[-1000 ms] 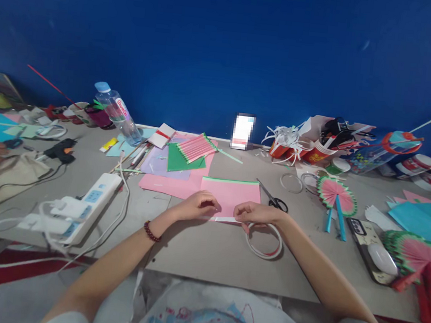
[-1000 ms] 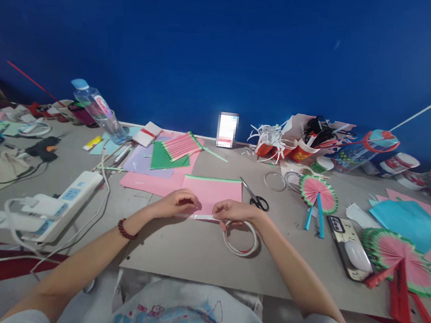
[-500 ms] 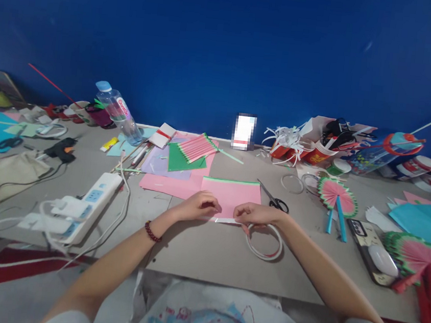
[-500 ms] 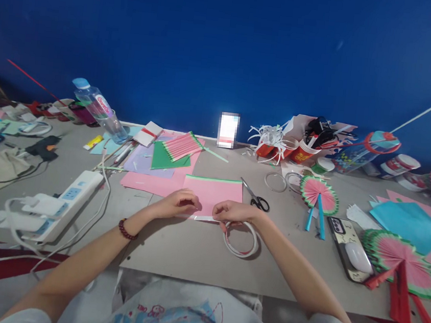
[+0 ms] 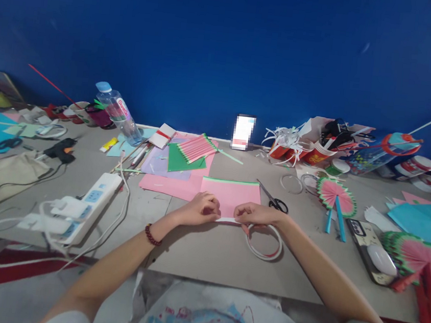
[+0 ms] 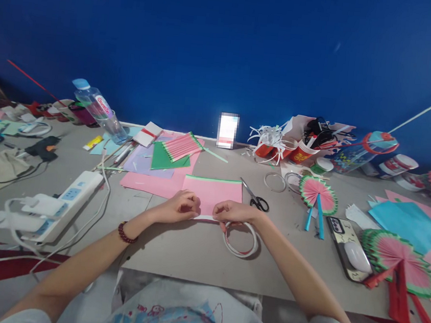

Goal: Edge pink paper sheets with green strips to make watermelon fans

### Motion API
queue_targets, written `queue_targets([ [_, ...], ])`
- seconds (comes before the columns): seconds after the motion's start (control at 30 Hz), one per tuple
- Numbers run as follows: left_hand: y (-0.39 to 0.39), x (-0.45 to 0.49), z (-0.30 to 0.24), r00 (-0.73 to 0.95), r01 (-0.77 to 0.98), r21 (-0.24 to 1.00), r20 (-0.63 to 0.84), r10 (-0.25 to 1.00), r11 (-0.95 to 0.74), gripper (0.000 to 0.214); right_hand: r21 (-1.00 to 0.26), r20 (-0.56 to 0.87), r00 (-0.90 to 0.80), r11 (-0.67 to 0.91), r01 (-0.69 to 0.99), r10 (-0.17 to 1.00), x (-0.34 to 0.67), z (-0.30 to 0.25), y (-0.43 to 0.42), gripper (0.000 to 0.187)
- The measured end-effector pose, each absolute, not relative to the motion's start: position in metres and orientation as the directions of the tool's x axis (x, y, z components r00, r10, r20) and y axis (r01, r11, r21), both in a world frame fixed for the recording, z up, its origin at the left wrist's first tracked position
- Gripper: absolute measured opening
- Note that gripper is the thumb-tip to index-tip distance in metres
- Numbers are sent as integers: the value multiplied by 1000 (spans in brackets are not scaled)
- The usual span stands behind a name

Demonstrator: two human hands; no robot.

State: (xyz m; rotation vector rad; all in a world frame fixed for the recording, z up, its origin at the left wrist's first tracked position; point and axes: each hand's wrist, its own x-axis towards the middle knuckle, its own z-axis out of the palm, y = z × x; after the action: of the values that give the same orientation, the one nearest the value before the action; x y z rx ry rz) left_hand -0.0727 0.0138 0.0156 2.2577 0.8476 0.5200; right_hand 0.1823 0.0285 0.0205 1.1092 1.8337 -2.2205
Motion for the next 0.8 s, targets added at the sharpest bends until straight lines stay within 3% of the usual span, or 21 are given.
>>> queue_targets([
  [0.37,13,-72,15,708,438,696,123,695,-569,17,-763,-643,-672,-238,601,367,179,30,29,37],
  [0.63,6,-69,19,756,373,690,161,634,-621,16,-836,-547,-766,-184,516,337,182,33,26,45],
  [0.8,7,-68,19,749,371,707,156,644,-603,18,-871,-485,-780,-142,470,396,177,31,27,43],
])
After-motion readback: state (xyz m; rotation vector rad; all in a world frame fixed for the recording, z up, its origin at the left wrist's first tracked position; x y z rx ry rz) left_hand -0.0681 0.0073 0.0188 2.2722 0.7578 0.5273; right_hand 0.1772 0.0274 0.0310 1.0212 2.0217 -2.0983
